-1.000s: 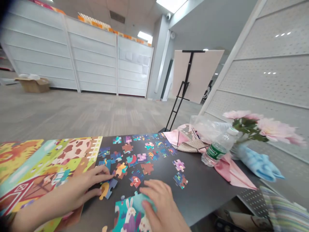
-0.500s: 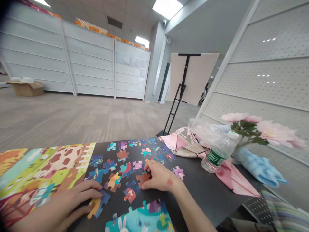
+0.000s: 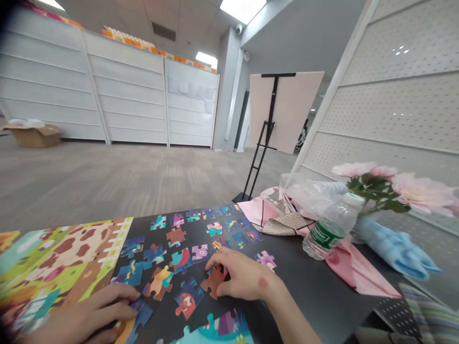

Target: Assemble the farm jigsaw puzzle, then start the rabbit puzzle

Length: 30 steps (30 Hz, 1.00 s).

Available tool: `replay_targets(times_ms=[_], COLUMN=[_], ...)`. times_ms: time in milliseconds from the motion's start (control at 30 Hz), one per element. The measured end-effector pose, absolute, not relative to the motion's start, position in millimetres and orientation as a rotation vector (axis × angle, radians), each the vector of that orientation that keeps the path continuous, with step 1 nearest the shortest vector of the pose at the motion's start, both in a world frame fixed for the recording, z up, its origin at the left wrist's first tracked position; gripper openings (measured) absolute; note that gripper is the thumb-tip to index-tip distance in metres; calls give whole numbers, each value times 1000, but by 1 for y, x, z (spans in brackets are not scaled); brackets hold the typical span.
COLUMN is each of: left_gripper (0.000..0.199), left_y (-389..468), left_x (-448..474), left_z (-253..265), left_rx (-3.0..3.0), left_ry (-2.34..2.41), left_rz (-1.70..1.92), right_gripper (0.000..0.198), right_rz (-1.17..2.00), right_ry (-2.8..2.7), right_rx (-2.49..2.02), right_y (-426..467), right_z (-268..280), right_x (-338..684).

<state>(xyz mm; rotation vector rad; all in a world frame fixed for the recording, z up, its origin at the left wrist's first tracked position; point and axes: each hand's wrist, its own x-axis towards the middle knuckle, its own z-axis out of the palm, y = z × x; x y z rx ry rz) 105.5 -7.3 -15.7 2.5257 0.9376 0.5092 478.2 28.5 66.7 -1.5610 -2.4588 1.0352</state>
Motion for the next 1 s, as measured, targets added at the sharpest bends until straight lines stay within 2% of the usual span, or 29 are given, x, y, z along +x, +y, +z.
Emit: replay_targets(times_ms=[267,733,1000], left_gripper=[43,39,38], left_y=[-14,-17,-21], left_x=[107,118,116], left_z=[-10,11,12], left_rx=[2403,2399,2393], left_ry=[1078,1078,1081], left_rz=[359,290,320], right_gripper=[35,33,25], right_rz=[854,928,843], right_ry=[-2456,-2347,-2379], right_rx=[-1528,-1532,-1477], right_y=[30,38,42], right_z=[61,56,48], right_x=[476,472,475])
